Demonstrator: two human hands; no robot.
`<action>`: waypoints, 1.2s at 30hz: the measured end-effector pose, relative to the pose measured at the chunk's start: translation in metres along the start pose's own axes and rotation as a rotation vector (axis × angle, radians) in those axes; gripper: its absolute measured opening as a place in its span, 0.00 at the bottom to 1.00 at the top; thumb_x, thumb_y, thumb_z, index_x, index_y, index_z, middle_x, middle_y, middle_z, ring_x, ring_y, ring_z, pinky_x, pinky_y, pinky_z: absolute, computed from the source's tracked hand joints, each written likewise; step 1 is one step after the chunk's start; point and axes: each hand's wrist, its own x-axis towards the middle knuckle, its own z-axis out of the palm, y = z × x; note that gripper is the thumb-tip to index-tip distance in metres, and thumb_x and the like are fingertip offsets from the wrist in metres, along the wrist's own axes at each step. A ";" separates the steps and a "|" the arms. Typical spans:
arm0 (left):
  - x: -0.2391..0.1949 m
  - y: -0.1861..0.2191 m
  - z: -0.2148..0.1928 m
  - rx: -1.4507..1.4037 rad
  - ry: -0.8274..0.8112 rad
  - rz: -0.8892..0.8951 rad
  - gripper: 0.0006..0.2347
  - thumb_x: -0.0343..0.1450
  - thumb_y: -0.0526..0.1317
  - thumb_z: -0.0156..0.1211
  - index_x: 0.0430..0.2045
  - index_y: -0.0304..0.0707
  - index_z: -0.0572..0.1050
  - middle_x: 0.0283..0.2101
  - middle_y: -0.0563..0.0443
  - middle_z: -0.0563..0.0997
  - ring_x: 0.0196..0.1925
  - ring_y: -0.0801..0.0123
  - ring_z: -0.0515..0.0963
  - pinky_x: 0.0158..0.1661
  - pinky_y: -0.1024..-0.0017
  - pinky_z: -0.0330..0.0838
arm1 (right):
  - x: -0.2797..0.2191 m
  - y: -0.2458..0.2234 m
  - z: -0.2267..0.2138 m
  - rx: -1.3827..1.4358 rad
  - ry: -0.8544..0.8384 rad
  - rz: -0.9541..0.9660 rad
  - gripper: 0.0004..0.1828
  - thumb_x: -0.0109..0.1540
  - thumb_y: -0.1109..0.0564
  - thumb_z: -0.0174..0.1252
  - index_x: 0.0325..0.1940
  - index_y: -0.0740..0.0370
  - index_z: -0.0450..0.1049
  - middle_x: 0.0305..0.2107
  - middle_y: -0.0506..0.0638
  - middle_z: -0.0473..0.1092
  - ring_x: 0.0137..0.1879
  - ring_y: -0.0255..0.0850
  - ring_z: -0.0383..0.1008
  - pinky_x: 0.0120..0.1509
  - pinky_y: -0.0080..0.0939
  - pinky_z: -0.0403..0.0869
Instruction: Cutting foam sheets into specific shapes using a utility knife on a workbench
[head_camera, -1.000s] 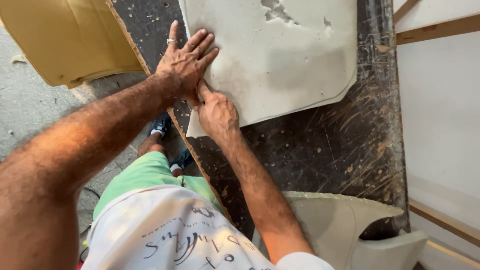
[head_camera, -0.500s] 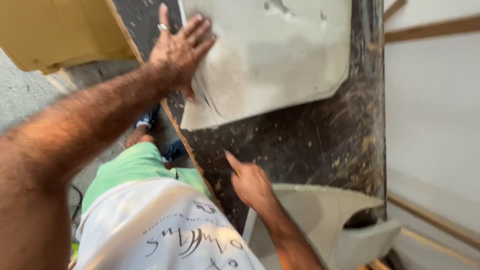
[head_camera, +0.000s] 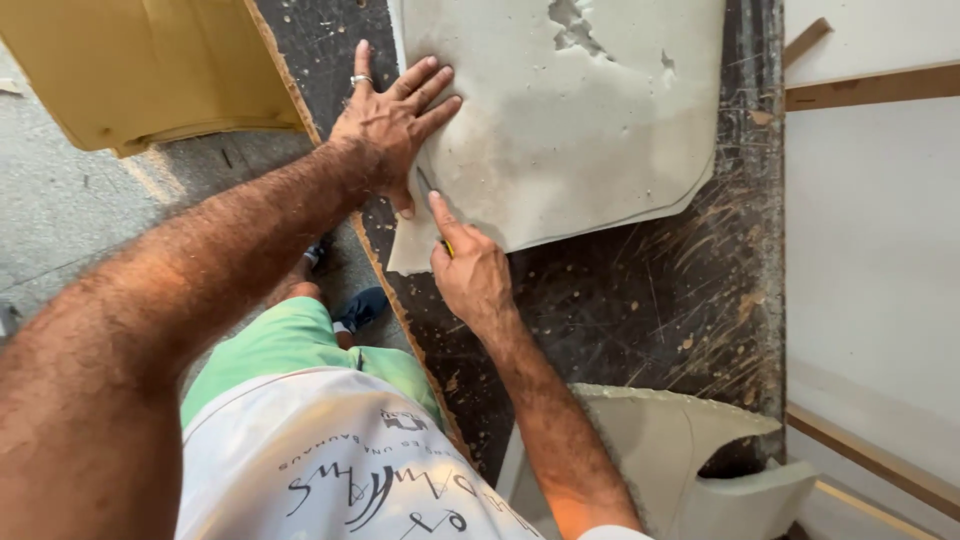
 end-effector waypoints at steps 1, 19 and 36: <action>-0.003 0.002 -0.003 0.023 -0.024 -0.003 0.74 0.34 0.77 0.76 0.75 0.58 0.37 0.80 0.55 0.30 0.80 0.64 0.29 0.62 0.17 0.30 | 0.000 -0.002 0.000 0.004 -0.021 0.054 0.38 0.60 0.57 0.54 0.76 0.40 0.62 0.26 0.60 0.69 0.34 0.61 0.70 0.41 0.62 0.68; -0.063 0.062 -0.002 -0.754 0.127 -0.447 0.47 0.59 0.35 0.72 0.72 0.37 0.46 0.66 0.34 0.49 0.69 0.43 0.54 0.63 0.41 0.50 | -0.109 0.007 -0.065 0.371 0.013 0.030 0.32 0.63 0.64 0.55 0.73 0.62 0.63 0.62 0.62 0.70 0.65 0.55 0.73 0.66 0.48 0.72; -0.046 0.078 0.095 -0.837 0.714 -0.665 0.10 0.75 0.48 0.54 0.24 0.48 0.73 0.23 0.47 0.78 0.33 0.55 0.84 0.31 0.56 0.77 | 0.016 -0.005 0.004 0.029 0.030 -0.114 0.33 0.67 0.56 0.53 0.77 0.42 0.60 0.39 0.58 0.72 0.44 0.63 0.78 0.49 0.62 0.78</action>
